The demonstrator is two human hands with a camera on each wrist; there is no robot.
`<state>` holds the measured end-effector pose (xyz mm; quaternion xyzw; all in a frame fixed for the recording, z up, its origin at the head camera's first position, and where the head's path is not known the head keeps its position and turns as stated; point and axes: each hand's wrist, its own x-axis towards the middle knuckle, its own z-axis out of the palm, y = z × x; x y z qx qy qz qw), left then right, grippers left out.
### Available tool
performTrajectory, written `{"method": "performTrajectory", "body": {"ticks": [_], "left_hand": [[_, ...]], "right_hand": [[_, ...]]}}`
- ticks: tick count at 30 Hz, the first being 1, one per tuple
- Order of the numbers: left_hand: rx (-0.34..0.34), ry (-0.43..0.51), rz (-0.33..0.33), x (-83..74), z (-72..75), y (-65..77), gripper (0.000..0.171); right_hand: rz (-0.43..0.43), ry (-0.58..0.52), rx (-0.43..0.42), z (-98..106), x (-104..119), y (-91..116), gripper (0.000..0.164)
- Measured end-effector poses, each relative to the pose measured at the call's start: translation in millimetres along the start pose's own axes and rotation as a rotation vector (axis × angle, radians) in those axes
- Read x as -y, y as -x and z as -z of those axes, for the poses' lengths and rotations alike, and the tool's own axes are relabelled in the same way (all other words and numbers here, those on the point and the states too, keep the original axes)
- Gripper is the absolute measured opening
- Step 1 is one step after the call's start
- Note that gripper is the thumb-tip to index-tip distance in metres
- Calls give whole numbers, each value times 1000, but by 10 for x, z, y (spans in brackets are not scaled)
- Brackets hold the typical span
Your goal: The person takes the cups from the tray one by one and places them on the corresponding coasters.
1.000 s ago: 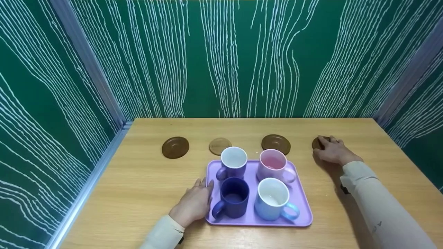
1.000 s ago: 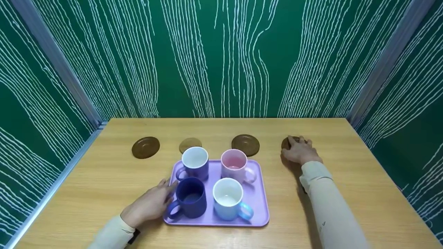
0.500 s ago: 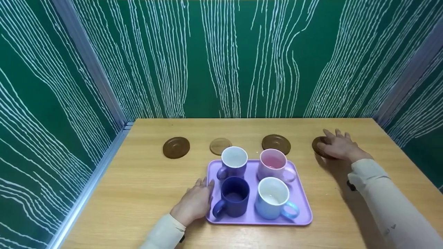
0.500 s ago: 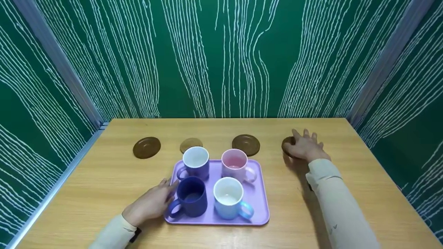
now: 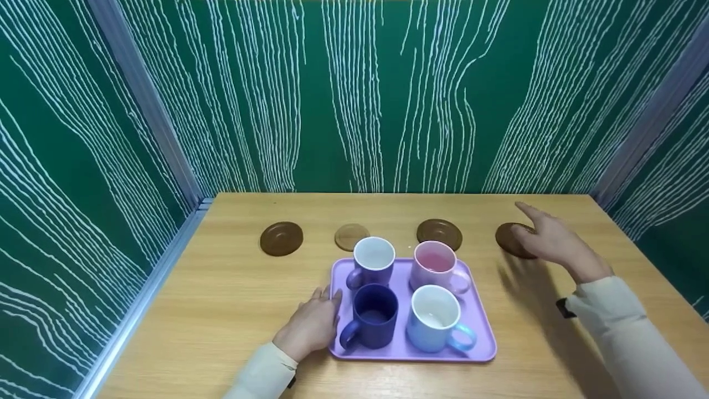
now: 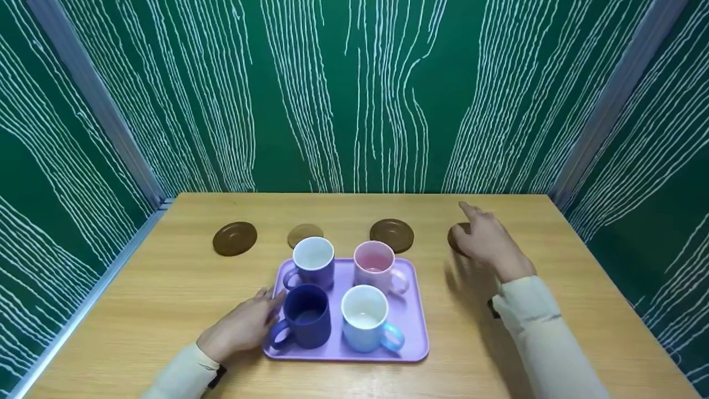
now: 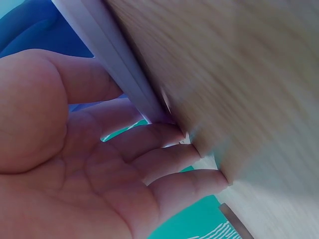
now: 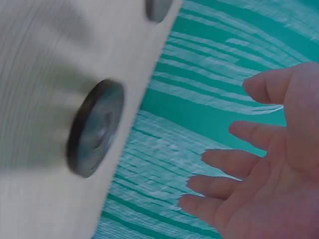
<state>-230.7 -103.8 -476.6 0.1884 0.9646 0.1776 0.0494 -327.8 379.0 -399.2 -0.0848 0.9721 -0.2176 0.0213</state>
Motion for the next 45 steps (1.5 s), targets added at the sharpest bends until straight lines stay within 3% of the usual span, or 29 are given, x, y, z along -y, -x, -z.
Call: {"method": "performTrajectory", "body": {"ticks": [13,20,26,38,45], "left_hand": [[4,13,11,17,38,-21,50],[2,-5,6,33,49,-26,49],[19,2,9,29,12,-29,49],[35,12,18,21,-13,-5,50],[28,12,24,23,-11,-15,50]], "right_hand": [[85,46,-4,-362,496,554,61],[118,73,195,-656,650,790,61],[138,79,249,-858,693,881,66],[204,108,203,-1130,645,977,65],[113,134,231,-1138,682,957,69]]}}
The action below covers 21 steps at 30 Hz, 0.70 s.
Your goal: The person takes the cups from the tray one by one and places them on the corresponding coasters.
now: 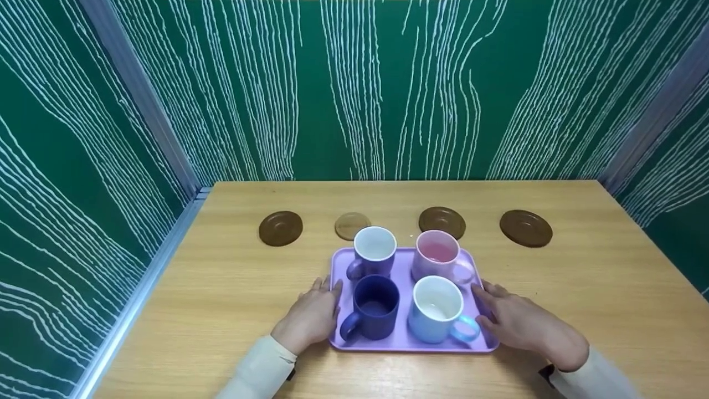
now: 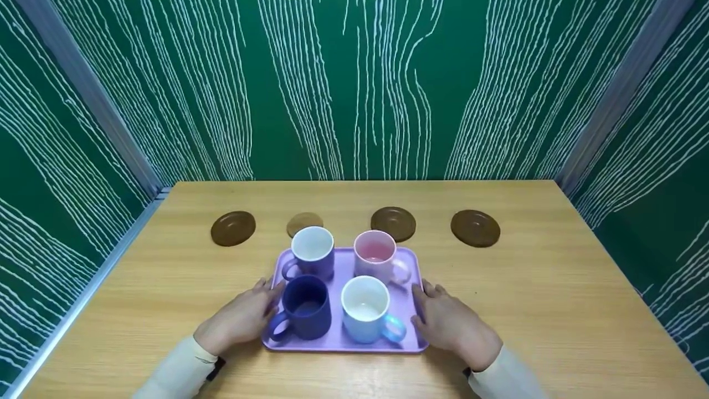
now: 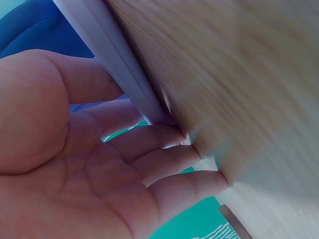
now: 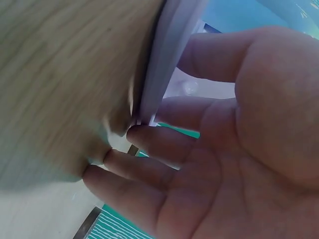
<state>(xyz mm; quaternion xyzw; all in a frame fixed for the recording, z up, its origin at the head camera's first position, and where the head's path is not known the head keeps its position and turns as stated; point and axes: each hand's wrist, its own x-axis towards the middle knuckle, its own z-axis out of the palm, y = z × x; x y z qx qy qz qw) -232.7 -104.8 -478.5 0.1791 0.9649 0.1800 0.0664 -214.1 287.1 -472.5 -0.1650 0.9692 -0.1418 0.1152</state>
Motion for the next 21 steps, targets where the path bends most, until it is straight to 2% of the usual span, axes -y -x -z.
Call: {"method": "performTrajectory", "body": {"ticks": [7,14,21], "left_hand": [[-16,-41,-34,12,-23,-5,50],[-6,-29,-25,8,1,8,51],[8,9,-22,12,16,5,52]], "right_hand": [[72,23,-60,-15,-27,18,63],[61,40,-47,-21,-3,19,62],[17,50,-11,4,2,4,63]]}}
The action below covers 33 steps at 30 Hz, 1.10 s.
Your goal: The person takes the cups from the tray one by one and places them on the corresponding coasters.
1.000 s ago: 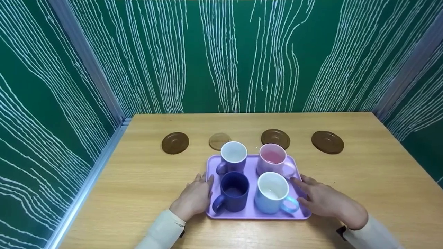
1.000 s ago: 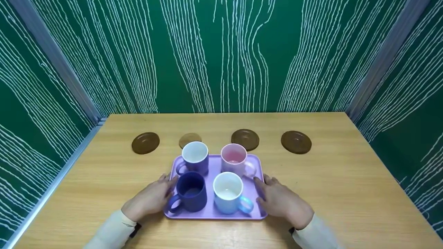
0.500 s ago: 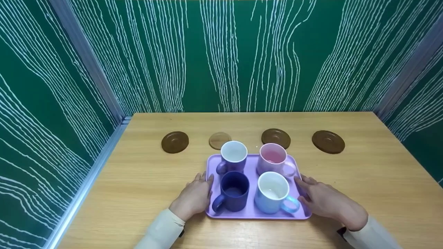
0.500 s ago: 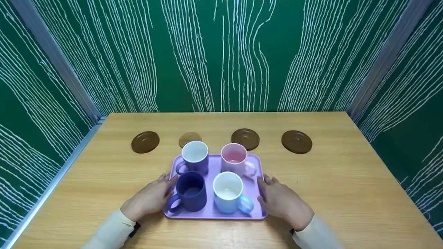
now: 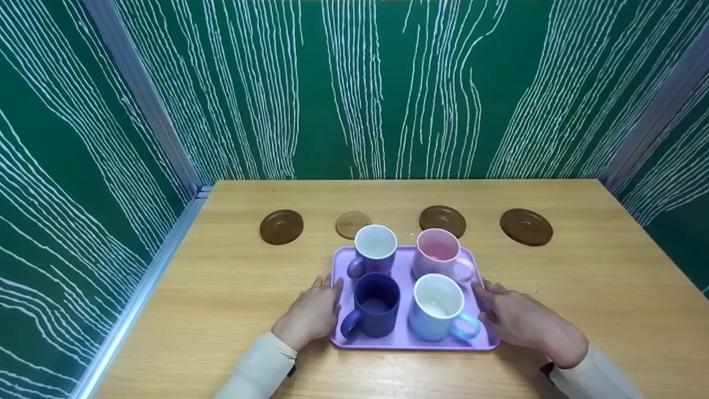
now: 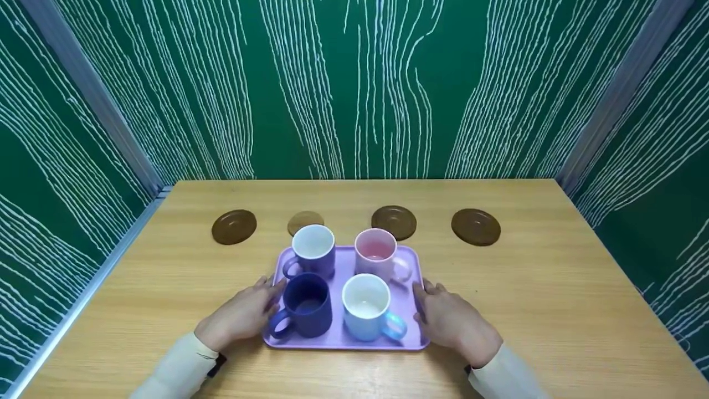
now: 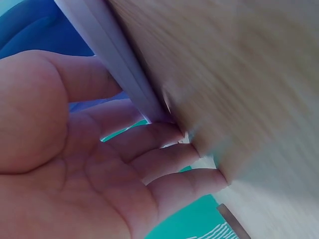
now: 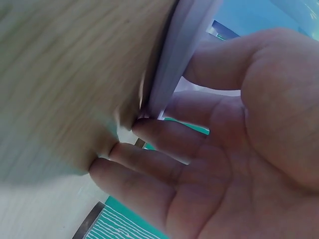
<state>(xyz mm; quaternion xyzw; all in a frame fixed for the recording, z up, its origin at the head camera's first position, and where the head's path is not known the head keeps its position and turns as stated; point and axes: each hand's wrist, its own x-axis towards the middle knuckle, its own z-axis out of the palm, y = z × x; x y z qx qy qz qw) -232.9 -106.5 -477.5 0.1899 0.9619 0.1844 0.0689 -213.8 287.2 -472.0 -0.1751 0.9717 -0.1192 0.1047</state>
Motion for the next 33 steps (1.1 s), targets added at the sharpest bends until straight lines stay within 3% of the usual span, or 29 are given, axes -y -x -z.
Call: {"method": "performTrajectory", "body": {"ticks": [4,8,17,20,23,28,33], "left_hand": [[14,28,-8,15,11,-19,52],[8,120,-16,49,65,-49,52],[-242,422,-38,25,259,-131,46],[-277,542,-34,-32,250,-189,43],[-312,596,-21,-78,211,-244,34],[-329,649,3,-116,169,-299,20],[-306,746,-20,-84,131,-360,22]], "right_hand": [[-4,-1,14,6,-14,-3,64],[7,-1,11,1,-27,-2,63],[98,51,-90,-15,-38,5,60],[100,50,-94,-15,-36,4,60],[88,41,-82,-22,-26,-5,60],[61,23,-49,-27,-18,-25,61],[60,25,-56,-3,-33,-17,61]]}}
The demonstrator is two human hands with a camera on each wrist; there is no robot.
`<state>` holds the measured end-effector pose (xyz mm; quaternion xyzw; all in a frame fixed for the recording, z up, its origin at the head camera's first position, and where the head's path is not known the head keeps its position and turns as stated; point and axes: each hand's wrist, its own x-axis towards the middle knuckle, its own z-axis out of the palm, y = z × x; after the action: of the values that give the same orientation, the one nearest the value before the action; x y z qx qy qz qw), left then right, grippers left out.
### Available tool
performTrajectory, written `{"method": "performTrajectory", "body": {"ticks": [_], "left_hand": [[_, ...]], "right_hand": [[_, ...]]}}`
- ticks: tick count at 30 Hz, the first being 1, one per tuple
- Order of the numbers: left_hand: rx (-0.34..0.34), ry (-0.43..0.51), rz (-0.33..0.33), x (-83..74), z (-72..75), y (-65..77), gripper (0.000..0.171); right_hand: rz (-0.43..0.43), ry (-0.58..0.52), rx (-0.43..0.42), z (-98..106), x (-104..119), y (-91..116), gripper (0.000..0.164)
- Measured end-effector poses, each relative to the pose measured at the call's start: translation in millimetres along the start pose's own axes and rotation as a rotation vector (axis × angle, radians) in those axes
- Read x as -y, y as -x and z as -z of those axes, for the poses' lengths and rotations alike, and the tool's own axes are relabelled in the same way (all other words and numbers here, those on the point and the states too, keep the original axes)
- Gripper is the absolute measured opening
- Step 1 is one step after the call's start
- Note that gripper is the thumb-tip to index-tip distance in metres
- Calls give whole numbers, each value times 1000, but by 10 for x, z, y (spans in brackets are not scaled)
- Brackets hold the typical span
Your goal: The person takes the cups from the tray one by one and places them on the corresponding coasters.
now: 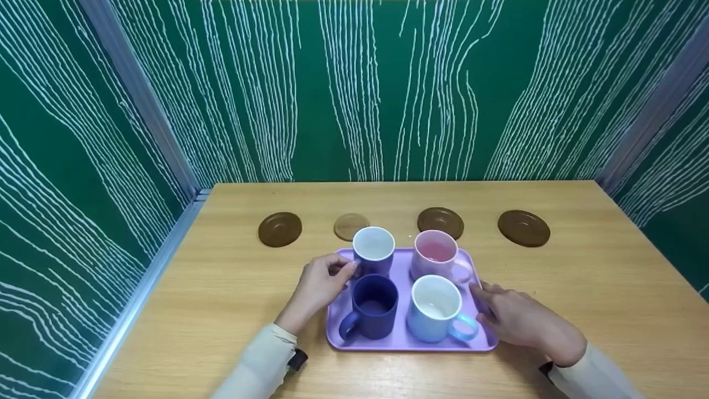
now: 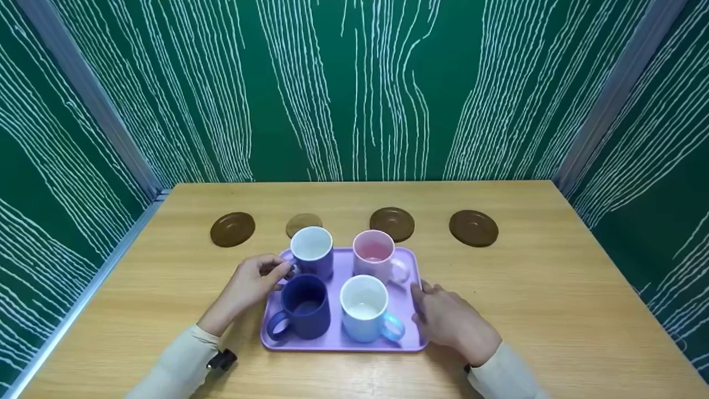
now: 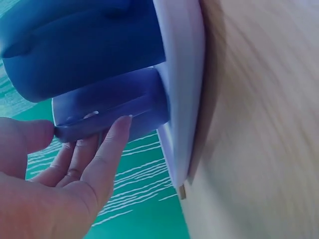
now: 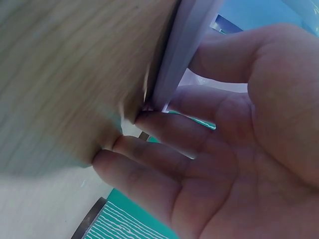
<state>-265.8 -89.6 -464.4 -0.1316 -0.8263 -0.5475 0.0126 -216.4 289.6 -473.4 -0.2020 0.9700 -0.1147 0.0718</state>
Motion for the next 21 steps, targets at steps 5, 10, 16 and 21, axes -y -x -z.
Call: {"method": "performTrajectory", "body": {"ticks": [5,10,16,21], "left_hand": [[32,117,-25,59,-28,-27,19],[54,195,-7,80,-66,-29,19],[4,136,-2,69,-94,-23,23],[-12,54,-2,45,-85,-14,23]], "right_hand": [[-4,-10,4,-5,-6,1,62],[35,-15,-37,-21,-14,12,60],[41,-13,-50,-29,-5,19,58],[30,-8,-42,-21,6,23,57]]}}
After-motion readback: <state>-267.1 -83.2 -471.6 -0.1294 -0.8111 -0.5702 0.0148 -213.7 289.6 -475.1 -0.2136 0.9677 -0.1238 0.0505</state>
